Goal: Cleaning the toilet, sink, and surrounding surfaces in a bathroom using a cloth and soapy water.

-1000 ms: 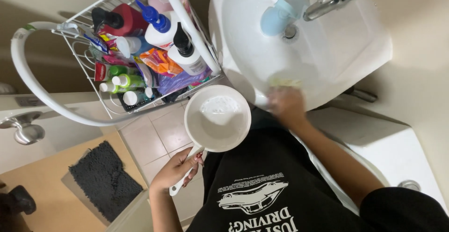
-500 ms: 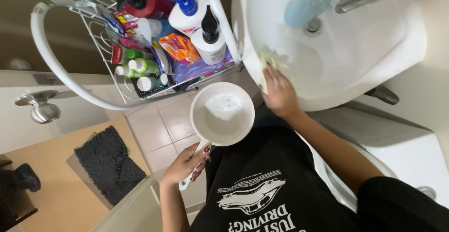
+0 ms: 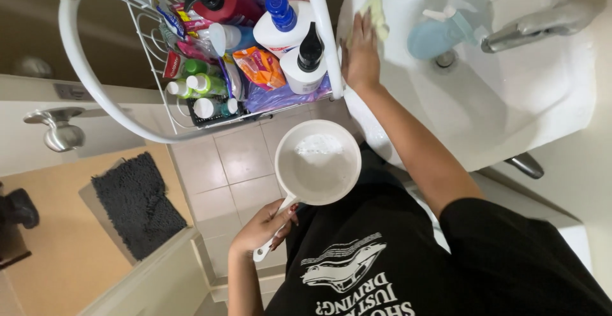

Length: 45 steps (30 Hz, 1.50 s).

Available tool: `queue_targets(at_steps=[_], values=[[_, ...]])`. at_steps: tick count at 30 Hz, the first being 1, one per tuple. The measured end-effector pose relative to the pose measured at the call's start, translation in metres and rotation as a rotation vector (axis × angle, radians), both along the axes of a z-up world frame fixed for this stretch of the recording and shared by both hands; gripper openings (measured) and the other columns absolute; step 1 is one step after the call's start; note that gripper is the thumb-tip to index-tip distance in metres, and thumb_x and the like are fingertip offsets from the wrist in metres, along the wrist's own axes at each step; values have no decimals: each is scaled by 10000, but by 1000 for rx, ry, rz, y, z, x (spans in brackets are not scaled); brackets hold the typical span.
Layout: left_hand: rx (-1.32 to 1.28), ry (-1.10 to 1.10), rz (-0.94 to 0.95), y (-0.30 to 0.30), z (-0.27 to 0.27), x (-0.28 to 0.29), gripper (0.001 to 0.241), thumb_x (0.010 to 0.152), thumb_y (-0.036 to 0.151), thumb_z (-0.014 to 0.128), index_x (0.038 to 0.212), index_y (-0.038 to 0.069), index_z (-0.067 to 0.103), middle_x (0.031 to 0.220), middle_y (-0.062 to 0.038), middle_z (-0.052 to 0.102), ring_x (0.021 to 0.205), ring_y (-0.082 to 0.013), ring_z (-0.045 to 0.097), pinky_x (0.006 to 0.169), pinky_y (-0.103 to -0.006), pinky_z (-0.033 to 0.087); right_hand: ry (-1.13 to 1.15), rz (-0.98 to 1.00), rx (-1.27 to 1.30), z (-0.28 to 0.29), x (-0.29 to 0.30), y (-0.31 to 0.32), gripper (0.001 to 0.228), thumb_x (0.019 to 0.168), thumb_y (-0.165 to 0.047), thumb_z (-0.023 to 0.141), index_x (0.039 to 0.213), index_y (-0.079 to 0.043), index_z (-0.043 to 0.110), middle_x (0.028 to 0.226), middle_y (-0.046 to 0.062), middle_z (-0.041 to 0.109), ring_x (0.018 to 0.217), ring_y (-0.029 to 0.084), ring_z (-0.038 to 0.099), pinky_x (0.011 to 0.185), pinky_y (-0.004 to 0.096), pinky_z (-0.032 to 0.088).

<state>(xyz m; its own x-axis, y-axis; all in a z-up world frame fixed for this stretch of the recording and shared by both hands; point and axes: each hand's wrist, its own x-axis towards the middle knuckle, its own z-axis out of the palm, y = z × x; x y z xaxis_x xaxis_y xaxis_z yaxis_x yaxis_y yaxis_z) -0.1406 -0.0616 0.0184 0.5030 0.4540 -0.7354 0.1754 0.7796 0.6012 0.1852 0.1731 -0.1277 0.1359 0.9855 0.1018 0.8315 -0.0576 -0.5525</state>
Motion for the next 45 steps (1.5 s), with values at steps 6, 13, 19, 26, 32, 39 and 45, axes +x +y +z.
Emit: queue_targets(at_steps=[6,13,19,26,32,39,45], values=[[-49,37,44,-12,-4,9,328,1054,306,557,954,-4,597,518,19,478,360,-79,426,339,-255,350,-3,252,80,14,11,-43,739,979,21,548,1618,108,188,1682,308,210,1550,449,240,1280,553,264],[-31,37,84,1,-2,29,327,1041,315,562,943,7,614,500,12,466,352,-84,416,332,-260,340,-250,428,4,26,18,-96,608,874,51,558,1479,32,500,1639,180,318,1515,485,200,1219,536,298],[-26,59,31,-2,-14,17,370,1022,359,570,940,6,644,502,5,493,352,-90,439,329,-271,377,-141,134,123,7,27,70,545,998,10,503,1541,28,455,1642,187,405,1569,418,144,1249,606,166],[-130,105,90,-23,-3,19,354,1010,381,592,973,32,644,511,22,481,364,-74,423,333,-265,357,-527,-91,-79,-30,96,196,552,982,-241,584,1423,84,525,1436,293,550,1514,393,211,1188,608,-62],[-77,54,24,-25,-6,24,394,1020,406,596,978,18,651,491,16,482,364,-81,444,353,-263,392,-81,227,171,-1,6,44,510,997,-33,593,1500,-1,516,1570,172,497,1546,312,319,1284,571,93],[43,-2,-111,8,4,26,419,1018,418,570,981,9,656,474,22,489,340,-80,436,331,-261,386,464,275,-125,17,87,-177,611,1035,-225,545,1605,-143,343,1673,129,342,1552,304,356,1264,441,311],[43,3,-237,31,18,41,401,1014,412,552,1001,27,664,472,28,479,343,-68,431,343,-244,381,-234,387,-826,-10,149,-176,759,996,-653,234,1597,-193,270,1710,93,131,1579,280,87,1278,494,50]])
